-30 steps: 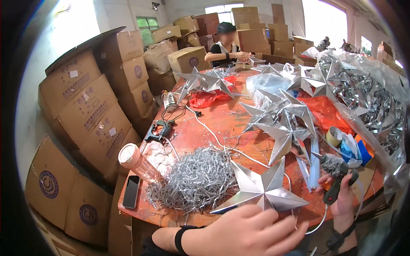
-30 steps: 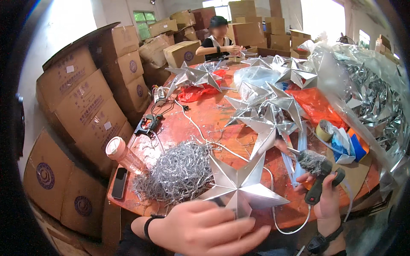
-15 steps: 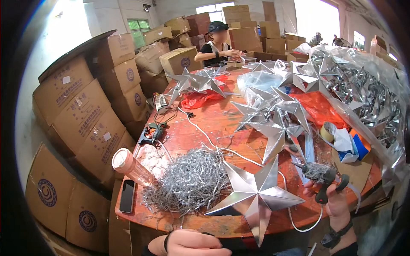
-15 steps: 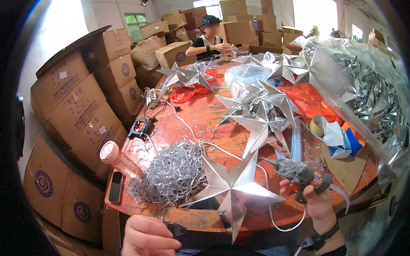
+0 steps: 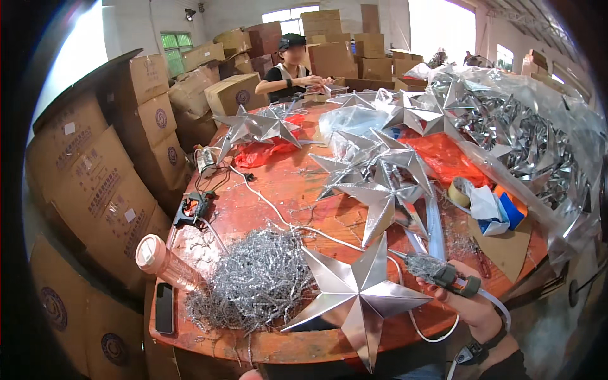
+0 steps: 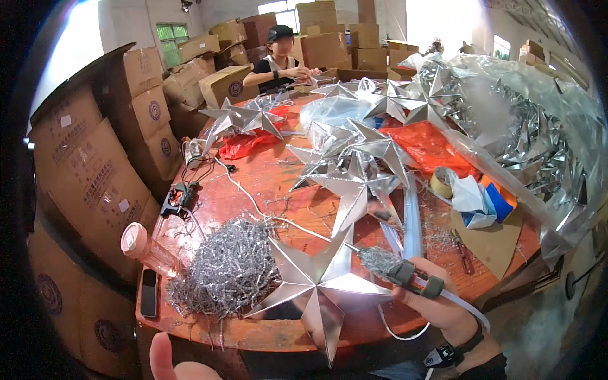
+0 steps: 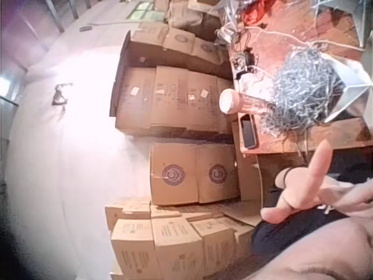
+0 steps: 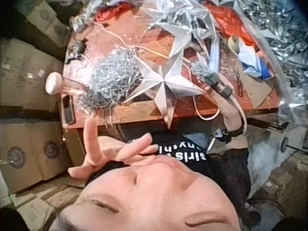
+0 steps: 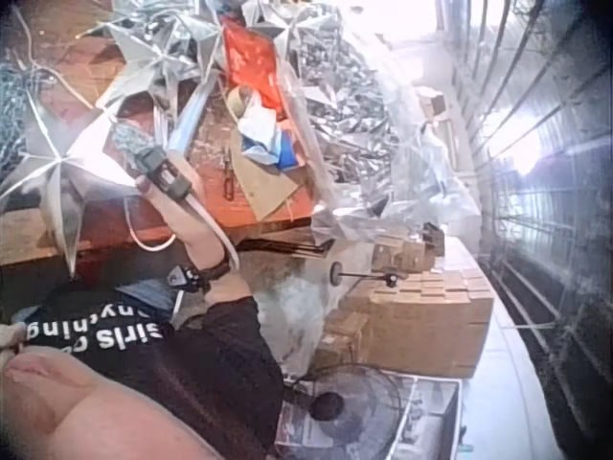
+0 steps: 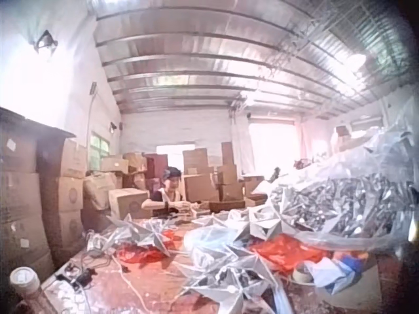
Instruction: Glue a decorative bead chain to the edges of a large star-shaped decoration using a hot glue gun.
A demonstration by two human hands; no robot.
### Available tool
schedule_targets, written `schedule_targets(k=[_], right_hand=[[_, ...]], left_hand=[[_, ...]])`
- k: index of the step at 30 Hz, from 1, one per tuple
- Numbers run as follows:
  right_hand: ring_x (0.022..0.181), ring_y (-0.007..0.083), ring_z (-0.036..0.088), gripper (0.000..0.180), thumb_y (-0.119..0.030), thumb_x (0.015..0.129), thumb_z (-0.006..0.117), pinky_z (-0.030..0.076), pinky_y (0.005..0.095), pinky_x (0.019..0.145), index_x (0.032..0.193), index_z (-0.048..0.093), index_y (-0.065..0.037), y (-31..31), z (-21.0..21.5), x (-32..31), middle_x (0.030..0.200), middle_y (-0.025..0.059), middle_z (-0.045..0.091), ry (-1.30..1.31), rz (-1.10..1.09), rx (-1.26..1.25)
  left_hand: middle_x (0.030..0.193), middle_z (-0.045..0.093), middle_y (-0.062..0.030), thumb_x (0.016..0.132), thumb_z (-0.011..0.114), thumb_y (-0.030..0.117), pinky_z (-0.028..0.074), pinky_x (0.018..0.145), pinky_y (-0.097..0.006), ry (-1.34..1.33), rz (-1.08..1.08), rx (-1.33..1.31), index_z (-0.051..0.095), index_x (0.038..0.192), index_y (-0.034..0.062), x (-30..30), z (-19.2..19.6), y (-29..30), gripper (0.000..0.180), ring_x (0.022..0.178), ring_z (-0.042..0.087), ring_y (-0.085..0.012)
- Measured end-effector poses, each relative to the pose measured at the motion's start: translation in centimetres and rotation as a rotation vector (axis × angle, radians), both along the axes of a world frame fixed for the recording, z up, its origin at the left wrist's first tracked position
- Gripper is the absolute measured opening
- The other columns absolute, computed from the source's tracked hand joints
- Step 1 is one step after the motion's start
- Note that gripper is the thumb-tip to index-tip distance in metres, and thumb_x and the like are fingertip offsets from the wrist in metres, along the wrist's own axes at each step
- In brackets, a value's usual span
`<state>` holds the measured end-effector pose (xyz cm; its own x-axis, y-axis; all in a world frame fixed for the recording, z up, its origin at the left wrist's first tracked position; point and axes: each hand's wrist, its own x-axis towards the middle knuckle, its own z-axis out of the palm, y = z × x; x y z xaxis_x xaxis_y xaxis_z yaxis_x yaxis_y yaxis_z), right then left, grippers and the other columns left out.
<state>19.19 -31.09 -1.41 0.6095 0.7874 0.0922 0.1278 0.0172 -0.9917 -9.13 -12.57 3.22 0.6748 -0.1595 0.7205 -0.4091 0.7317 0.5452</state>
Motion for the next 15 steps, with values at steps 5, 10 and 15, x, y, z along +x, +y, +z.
schedule_targets(k=[5, 10, 15], right_hand=[[0.087, 0.0097, 0.056, 0.039, -0.026, 0.082, 0.076, 0.044, 0.0249, 0.077, 0.106, 0.06, 0.0, 1.1, 1.8, -1.9, 0.094, 0.0027, 0.061, 0.069, -0.025, 0.053], [0.093, 0.0142, 0.06, 0.05, -0.033, 0.081, 0.075, 0.047, 0.0276, 0.082, 0.113, 0.057, 0.001, 1.0, 0.8, -1.4, 0.103, 0.0089, 0.064, 0.033, -0.044, 0.003], [0.087, 0.0093, 0.058, 0.049, -0.034, 0.08, 0.077, 0.047, 0.0237, 0.077, 0.11, 0.059, 0.0, 1.2, 1.5, -2.5, 0.099, 0.0052, 0.065, 0.04, -0.069, 0.075]], left_hand=[[0.134, -0.005, -0.0435, 0.09, 0.042, 0.064, 0.008, 0.109, -0.059, 0.206, 0.115, -0.27, -0.016, 0.133, 0.0206, 0.8, 1.6, -2.3, 0.084, 0.131, 0.01, -0.0551], [0.141, 0.014, -0.0277, 0.091, 0.041, 0.063, 0.019, 0.105, -0.062, 0.13, 0.401, -0.473, 0.015, 0.128, 0.0125, 4.0, 2.9, -4.6, 0.068, 0.128, 0.022, -0.0511], [0.154, -0.017, -0.0236, 0.081, 0.029, 0.081, 0.008, 0.112, -0.055, 0.032, -0.159, 0.193, 0.0, 0.151, 0.007, 4.9, 3.0, -0.1, 0.106, 0.143, -0.011, -0.0402]])
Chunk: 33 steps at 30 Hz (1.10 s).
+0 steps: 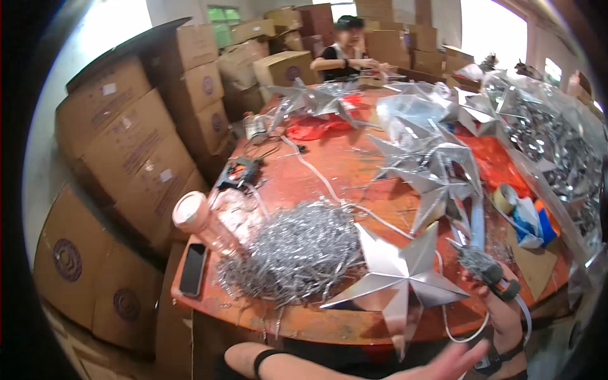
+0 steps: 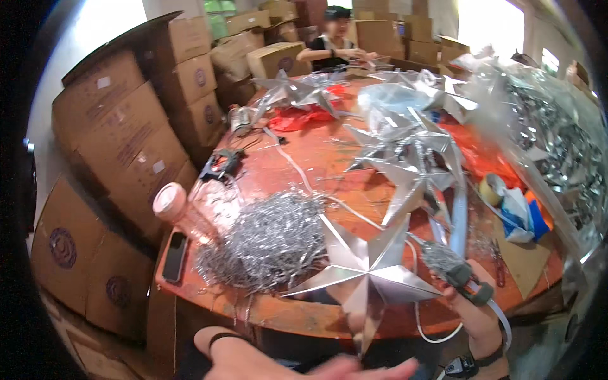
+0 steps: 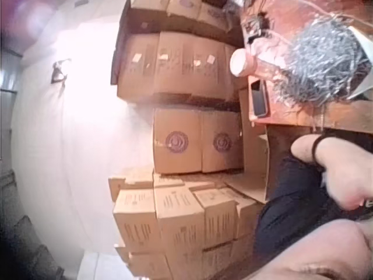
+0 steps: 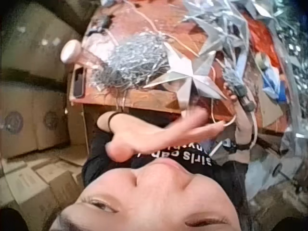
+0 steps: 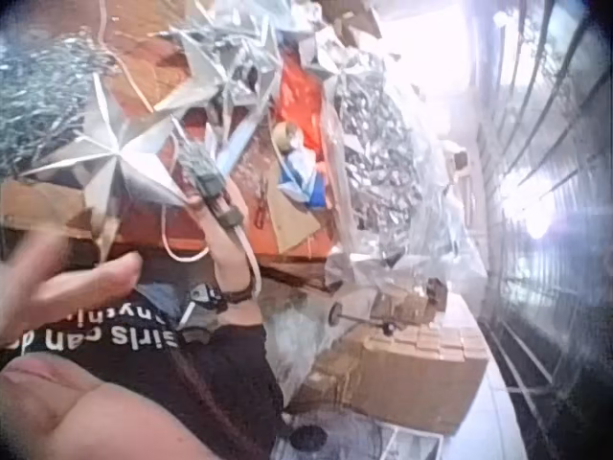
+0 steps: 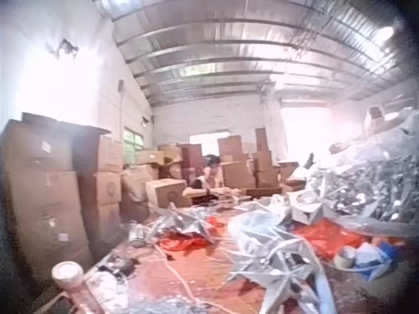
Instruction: Glue a decorative bead chain to the edges of a large star-shaped decoration using a hot glue gun.
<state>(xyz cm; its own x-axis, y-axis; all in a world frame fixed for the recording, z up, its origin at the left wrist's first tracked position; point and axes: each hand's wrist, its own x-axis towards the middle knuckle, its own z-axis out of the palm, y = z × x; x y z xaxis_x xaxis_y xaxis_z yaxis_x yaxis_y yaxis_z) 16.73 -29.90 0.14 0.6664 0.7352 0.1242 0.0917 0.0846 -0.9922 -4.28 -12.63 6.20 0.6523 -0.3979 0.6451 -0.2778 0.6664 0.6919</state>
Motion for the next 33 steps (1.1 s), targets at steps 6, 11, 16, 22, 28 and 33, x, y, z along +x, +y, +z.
schedule_targets(k=[6, 11, 16, 22, 28, 33], right_hand=[[0.087, 0.0101, 0.058, 0.053, -0.04, 0.078, 0.078, 0.047, 0.0235, 0.076, 0.108, 0.06, -0.001, -0.6, -0.5, 0.1, 0.101, 0.0064, 0.066, -0.008, -0.077, -0.05], [0.089, 0.0113, 0.058, 0.051, -0.038, 0.078, 0.078, 0.046, 0.0261, 0.081, 0.108, 0.061, 0.0, -0.1, -0.5, 0.3, 0.102, 0.0068, 0.065, -0.038, -0.023, -0.037], [0.094, 0.0172, 0.061, 0.063, -0.044, 0.08, 0.073, 0.047, 0.0309, 0.082, 0.119, 0.054, 0.002, -0.7, -0.6, 0.8, 0.105, 0.0119, 0.065, -0.081, -0.015, -0.038], [0.092, 0.0126, 0.059, 0.066, -0.047, 0.075, 0.078, 0.047, 0.0274, 0.082, 0.115, 0.058, 0.002, -0.9, -0.8, 1.0, 0.106, 0.0103, 0.066, -0.013, -0.067, 0.022], [0.09, 0.0137, 0.062, 0.073, -0.051, 0.071, 0.079, 0.048, 0.0274, 0.079, 0.114, 0.058, 0.003, -1.1, -1.0, 1.2, 0.104, 0.0108, 0.066, -0.037, -0.048, 0.111], [0.088, 0.0133, 0.062, 0.079, -0.064, 0.066, 0.076, 0.048, 0.0253, 0.075, 0.104, 0.059, 0.002, -2.4, -0.9, 2.2, 0.098, 0.0085, 0.065, -0.104, -0.042, 0.045]], left_hand=[[0.155, 0.01, -0.0256, 0.064, -0.01, 0.09, -0.004, 0.111, -0.056, -0.343, 0.337, 0.265, 0.038, 0.145, 0.0048, 2.5, -3.6, -1.2, 0.126, 0.143, -0.003, -0.0423], [0.15, 0.024, -0.0274, 0.067, -0.01, 0.087, 0.003, 0.111, -0.057, -0.393, 0.327, 0.366, 0.041, 0.141, -0.0002, 1.9, -2.0, -0.5, 0.126, 0.142, 0.004, -0.0458], [0.14, 0.039, -0.0315, 0.079, -0.009, 0.078, 0.012, 0.109, -0.057, -0.446, 0.367, 0.307, 0.045, 0.136, -0.0061, 1.4, -1.3, 0.7, 0.115, 0.136, 0.023, -0.0493], [0.123, 0.056, -0.0304, 0.092, 0.004, 0.068, 0.016, 0.104, -0.071, -0.319, 0.527, 0.092, 0.07, 0.101, 0.0018, 0.3, -2.8, 3.0, 0.094, 0.129, 0.031, -0.0578], [0.088, 0.06, -0.0102, 0.096, 0.051, 0.039, 0.04, 0.085, -0.035, 0.206, 1.274, 0.0, 0.065, 0.08, -0.002, -3.0, -8.2, 8.7, 0.046, 0.09, 0.051, -0.0231], [0.112, 0.058, -0.0112, 0.075, 0.078, 0.02, 0.041, 0.094, -0.038, 0.422, 1.667, 0.987, 0.06, 0.114, 0.0035, -3.8, -10.2, 6.8, 0.046, 0.106, 0.054, -0.0274]])
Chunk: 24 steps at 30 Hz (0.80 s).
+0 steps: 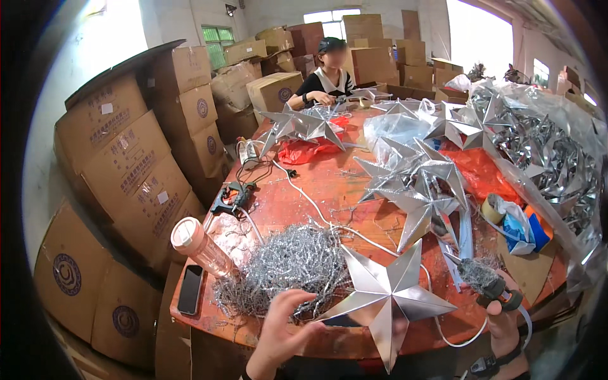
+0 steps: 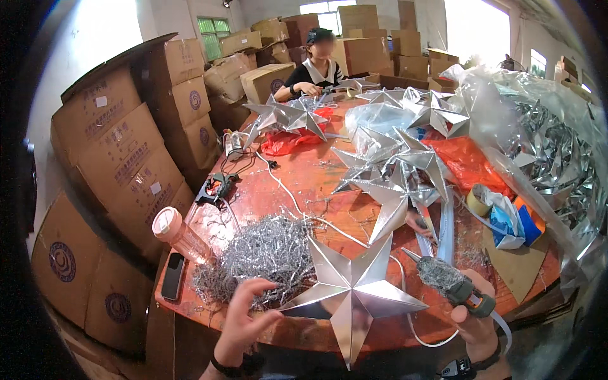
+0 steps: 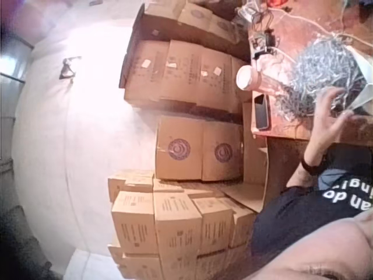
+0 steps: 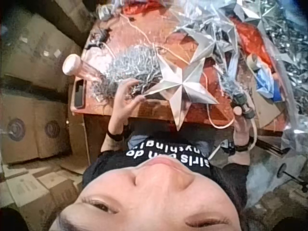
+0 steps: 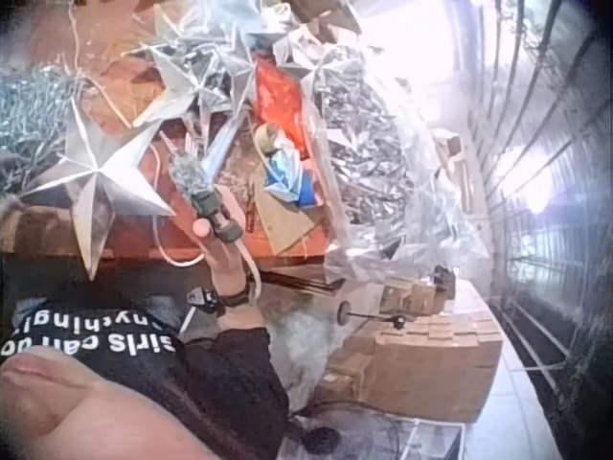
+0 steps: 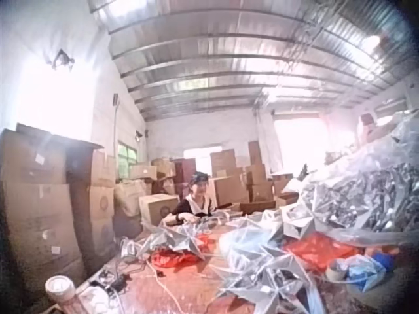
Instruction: Glue a decorative bead chain to the edges of a large star-shaped decoration using a hot glue gun.
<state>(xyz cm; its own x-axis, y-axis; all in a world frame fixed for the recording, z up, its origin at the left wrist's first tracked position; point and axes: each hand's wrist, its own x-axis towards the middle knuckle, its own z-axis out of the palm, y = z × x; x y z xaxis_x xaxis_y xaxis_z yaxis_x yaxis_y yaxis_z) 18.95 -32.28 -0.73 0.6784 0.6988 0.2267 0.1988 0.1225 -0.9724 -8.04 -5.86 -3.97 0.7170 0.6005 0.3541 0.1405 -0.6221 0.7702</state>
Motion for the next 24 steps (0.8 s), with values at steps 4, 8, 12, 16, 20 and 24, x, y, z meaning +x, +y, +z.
schedule_targets(k=[4, 8, 12, 16, 20, 24], right_hand=[[0.079, 0.012, 0.059, 0.081, -0.068, 0.066, 0.073, 0.048, 0.0264, 0.071, 0.104, 0.057, 0.002, 1.2, 0.8, 0.1, 0.09, 0.0045, 0.062, -0.033, -0.022, 0.054], [0.076, 0.0107, 0.055, 0.066, -0.055, 0.074, 0.075, 0.047, 0.0256, 0.073, 0.105, 0.056, 0.0, 1.8, 1.9, 0.4, 0.084, 0.0019, 0.057, -0.03, -0.038, 0.045], [0.085, 0.0102, 0.055, 0.046, -0.032, 0.085, 0.073, 0.048, 0.0234, 0.076, 0.114, 0.053, -0.002, 0.7, 2.8, 1.2, 0.096, 0.005, 0.056, -0.068, -0.112, 0.024], [0.097, 0.0115, 0.053, 0.047, -0.022, 0.088, 0.068, 0.047, 0.0247, 0.083, 0.126, 0.046, -0.005, 0.7, 2.4, 1.2, 0.115, 0.008, 0.052, -0.191, -0.153, 0.168], [0.101, 0.0134, 0.053, 0.045, -0.015, 0.087, 0.067, 0.048, 0.0253, 0.084, 0.127, 0.046, -0.008, 3.5, 3.4, -1.1, 0.117, 0.01, 0.051, -0.051, -0.041, 0.299], [0.097, 0.0142, 0.054, 0.051, 0.008, 0.08, 0.064, 0.051, 0.0253, 0.08, 0.124, 0.044, -0.006, 6.5, 4.0, -4.0, 0.108, 0.0096, 0.051, -0.118, -0.051, 0.233]], left_hand=[[0.106, 0.062, -0.0138, 0.076, 0.076, 0.022, 0.045, 0.088, -0.04, 0.13, -0.024, 0.268, 0.062, 0.116, 0.0034, 1.1, -1.3, -0.8, 0.046, 0.101, 0.056, -0.0297], [0.09, 0.065, -0.0118, 0.078, 0.073, 0.02, 0.048, 0.081, -0.039, 0.166, -0.029, 0.262, 0.064, 0.113, 0.0038, 1.5, -1.2, -1.2, 0.04, 0.092, 0.059, -0.0301], [0.102, 0.06, -0.013, 0.076, 0.074, 0.016, 0.048, 0.08, -0.037, 0.158, -0.054, 0.282, 0.063, 0.115, 0.0034, 1.2, -0.9, -1.7, 0.043, 0.094, 0.058, -0.028], [0.115, 0.051, -0.0144, 0.073, 0.076, 0.014, 0.049, 0.083, -0.035, 0.018, 0.008, 0.383, 0.063, 0.117, 0.0029, 1.2, 2.4, -3.5, 0.047, 0.098, 0.058, -0.0262], [0.118, 0.05, -0.0127, 0.078, 0.077, 0.013, 0.048, 0.082, -0.031, -0.166, -0.482, -0.188, 0.037, 0.14, 0.0015, 4.2, 6.8, -5.8, 0.075, 0.098, 0.056, -0.0188], [0.114, 0.053, -0.0139, 0.084, 0.073, 0.011, 0.049, 0.077, -0.029, -0.151, -0.681, -0.389, 0.016, 0.146, 0.0019, 9.6, 6.3, -9.6, 0.085, 0.096, 0.058, -0.017]])
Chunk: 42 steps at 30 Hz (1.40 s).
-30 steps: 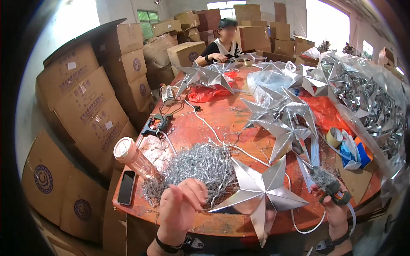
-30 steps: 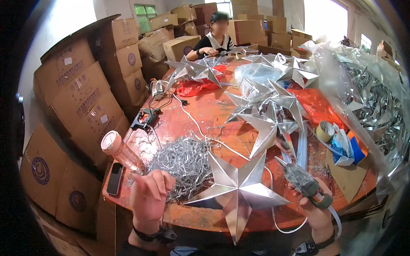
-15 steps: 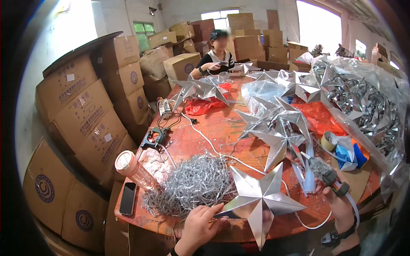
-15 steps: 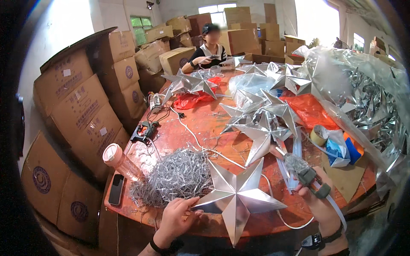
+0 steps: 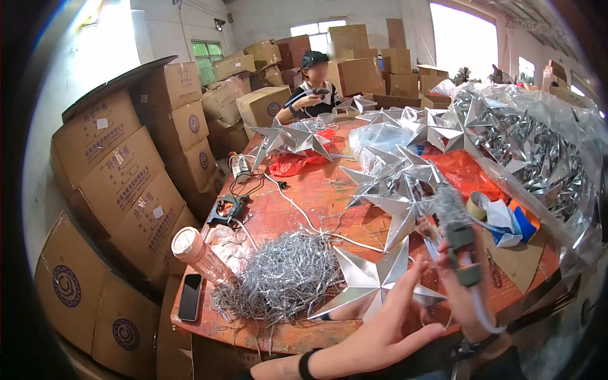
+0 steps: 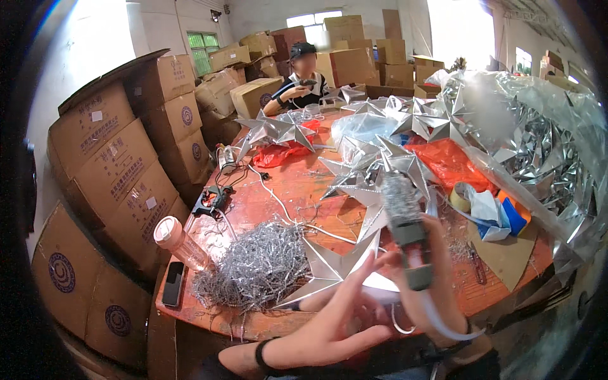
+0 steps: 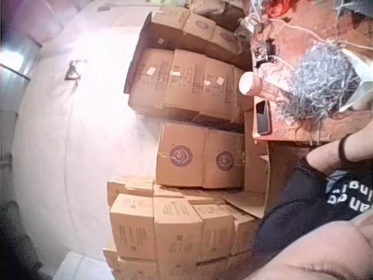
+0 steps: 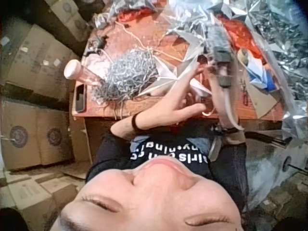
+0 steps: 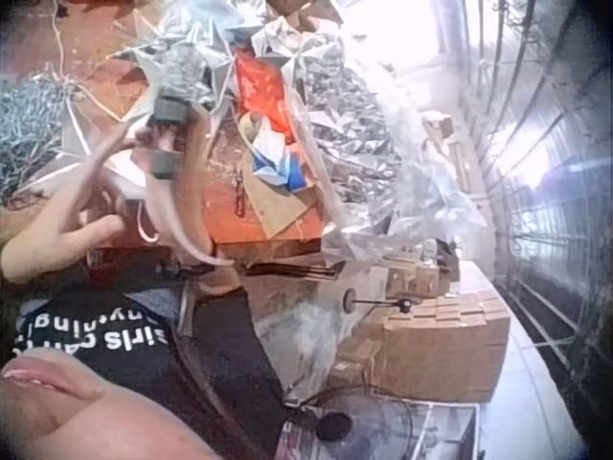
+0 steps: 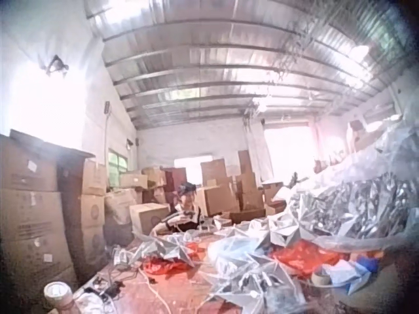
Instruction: Glue a decorative bead chain to the edges of a large star-shaped decoration using a hot glue gun.
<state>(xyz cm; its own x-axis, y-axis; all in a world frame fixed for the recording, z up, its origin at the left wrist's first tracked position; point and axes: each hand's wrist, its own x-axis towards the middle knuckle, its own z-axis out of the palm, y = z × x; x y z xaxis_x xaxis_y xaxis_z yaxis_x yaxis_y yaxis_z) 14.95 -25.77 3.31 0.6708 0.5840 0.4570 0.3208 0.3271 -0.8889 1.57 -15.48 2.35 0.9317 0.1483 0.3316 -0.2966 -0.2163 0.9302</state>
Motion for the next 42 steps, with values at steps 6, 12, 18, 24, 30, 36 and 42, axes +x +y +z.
schedule_targets(k=[6, 12, 18, 24, 30, 36, 42], right_hand=[[0.085, 0.0103, 0.052, 0.042, 0.0, 0.086, 0.063, 0.047, 0.0231, 0.072, 0.124, 0.045, -0.005, 2.7, -0.4, -1.1, 0.1, 0.0038, 0.051, -0.099, -0.46, 0.094], [0.067, 0.0035, 0.049, 0.037, -0.012, 0.092, 0.063, 0.04, 0.0174, 0.058, 0.125, 0.046, -0.007, 2.4, 1.8, -2.1, 0.092, -0.0008, 0.053, 0.199, -0.142, 0.171], [0.076, 0.0036, 0.051, 0.029, -0.014, 0.092, 0.064, 0.041, 0.0186, 0.062, 0.117, 0.052, -0.008, 1.3, 1.7, 0.1, 0.087, -0.0034, 0.054, 0.404, 0.094, 0.121], [0.105, 0.0245, 0.058, 0.049, -0.003, 0.085, 0.057, 0.048, 0.0385, 0.089, 0.132, 0.043, -0.001, -1.8, 1.1, 4.8, 0.117, 0.0119, 0.055, 0.373, 0.189, 0.229], [0.106, 0.0244, 0.059, 0.034, -0.015, 0.096, 0.055, 0.049, 0.0371, 0.088, 0.127, 0.048, -0.003, -1.1, 2.0, 6.7, 0.118, 0.0117, 0.056, 0.538, 0.367, 0.489], [0.107, 0.0249, 0.058, 0.034, -0.017, 0.096, 0.055, 0.048, 0.038, 0.089, 0.127, 0.049, -0.003, -0.6, 2.0, 6.2, 0.115, 0.0107, 0.057, 0.582, 0.333, 0.5], [0.111, 0.0235, 0.056, 0.033, -0.018, 0.098, 0.052, 0.048, 0.0369, 0.09, 0.127, 0.048, -0.004, -0.4, 2.7, 3.7, 0.117, 0.0087, 0.055, 0.528, 0.373, 0.49]], left_hand=[[0.098, 0.057, -0.0078, 0.088, 0.067, 0.005, 0.048, 0.068, -0.023, -0.103, 0.103, -0.205, 0.041, 0.127, -0.0021, 1.9, -1.2, -2.8, 0.047, 0.082, 0.058, -0.0108], [0.089, 0.062, -0.0075, 0.087, 0.068, 0.006, 0.048, 0.064, -0.026, -0.215, 0.264, 0.073, 0.058, 0.103, -0.0012, 2.4, -1.2, -1.4, 0.02, 0.075, 0.059, -0.0118], [0.075, 0.058, -0.0093, 0.093, 0.057, 0.01, 0.047, 0.058, -0.028, -0.339, 0.401, 0.376, 0.055, 0.089, 0.0013, 1.7, 0.5, 0.9, 0.01, 0.061, 0.058, -0.0172], [0.085, 0.05, -0.0037, 0.099, 0.047, 0.009, 0.047, 0.065, -0.022, -0.706, 0.101, -0.467, 0.051, 0.096, 0.0046, -2.7, 4.3, 9.7, 0.006, 0.073, 0.052, -0.0088], [0.082, 0.042, -0.0016, 0.101, 0.042, 0.012, 0.042, 0.067, -0.02, -1.383, 0.755, -0.372, 0.045, 0.085, 0.0025, -16.2, 5.5, 18.8, 0.02, 0.073, 0.046, -0.0082], [0.075, 0.052, -0.0027, 0.097, 0.054, 0.024, 0.038, 0.054, -0.022, -0.627, 0.776, 0.24, 0.052, 0.086, 0.003, -2.6, 2.4, 8.4, 0.024, 0.061, 0.048, -0.0087], [0.082, 0.061, -0.0107, 0.079, 0.067, 0.005, 0.049, 0.062, -0.031, -0.42, 0.341, 0.8, 0.068, 0.1, 0.0014, 3.0, 5.2, 1.4, 0.021, 0.077, 0.063, -0.0233]])
